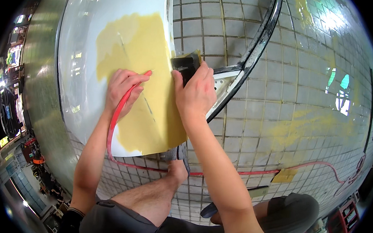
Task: The person sands a yellow-painted car door panel using a sanding block. They hold a red air hose in their left hand while sanding the surface with their right hand, focusing on the edges and flat areas.
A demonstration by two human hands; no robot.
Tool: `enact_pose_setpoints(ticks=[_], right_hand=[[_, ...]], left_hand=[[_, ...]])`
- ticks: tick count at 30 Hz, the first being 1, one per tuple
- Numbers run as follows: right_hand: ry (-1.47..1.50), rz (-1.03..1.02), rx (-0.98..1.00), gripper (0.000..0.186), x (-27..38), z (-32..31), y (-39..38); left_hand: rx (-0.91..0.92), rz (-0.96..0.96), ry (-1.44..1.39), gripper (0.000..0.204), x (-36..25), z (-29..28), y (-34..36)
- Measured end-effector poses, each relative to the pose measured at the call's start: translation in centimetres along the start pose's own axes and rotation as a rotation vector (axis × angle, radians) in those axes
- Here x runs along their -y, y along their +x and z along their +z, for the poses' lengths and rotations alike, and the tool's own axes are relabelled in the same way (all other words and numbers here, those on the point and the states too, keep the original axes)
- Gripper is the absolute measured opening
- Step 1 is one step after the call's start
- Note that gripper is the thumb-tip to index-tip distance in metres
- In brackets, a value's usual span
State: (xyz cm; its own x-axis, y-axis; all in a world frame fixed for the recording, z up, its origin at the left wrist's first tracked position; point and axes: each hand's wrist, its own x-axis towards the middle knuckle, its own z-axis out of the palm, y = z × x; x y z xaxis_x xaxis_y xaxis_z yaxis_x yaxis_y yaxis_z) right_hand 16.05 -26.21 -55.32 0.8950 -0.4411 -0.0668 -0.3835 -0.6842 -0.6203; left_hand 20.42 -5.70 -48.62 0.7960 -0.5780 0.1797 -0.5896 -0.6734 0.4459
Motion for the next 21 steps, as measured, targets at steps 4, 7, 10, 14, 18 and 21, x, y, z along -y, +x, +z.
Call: enact_pose_setpoints(ticks=[4, 7, 10, 14, 18, 21], right_hand=[[0.002, 0.020, -0.029, 0.067, 1.8, -0.1, 1.4], [0.082, 0.118, 0.040, 0.067, 4.3, 0.6, 7.4], [0.097, 0.175, 0.110, 0.064, 6.1, 1.0, 12.6], [0.123, 0.111, 0.173, 0.064, 3.4, 0.3, 6.0], [0.082, 0.072, 0.189, 0.063, 2.4, -0.2, 5.3], [0.064, 0.058, 0.095, 0.062, 4.0, 0.8, 10.5]], left_hand=[[0.005, -0.005, 0.003, 0.024, -0.1, -0.4, -0.1], [-0.009, -0.003, -0.003, 0.022, -0.3, -0.1, 0.4], [-0.013, 0.013, 0.019, 0.023, -0.2, -0.1, 0.4], [-0.011, 0.011, 0.033, 0.027, 0.4, -0.4, -0.3], [-0.017, -0.013, 0.033, 0.027, 0.1, -0.2, -0.3], [-0.027, 0.007, 0.024, 0.028, -0.2, 0.2, 0.3]])
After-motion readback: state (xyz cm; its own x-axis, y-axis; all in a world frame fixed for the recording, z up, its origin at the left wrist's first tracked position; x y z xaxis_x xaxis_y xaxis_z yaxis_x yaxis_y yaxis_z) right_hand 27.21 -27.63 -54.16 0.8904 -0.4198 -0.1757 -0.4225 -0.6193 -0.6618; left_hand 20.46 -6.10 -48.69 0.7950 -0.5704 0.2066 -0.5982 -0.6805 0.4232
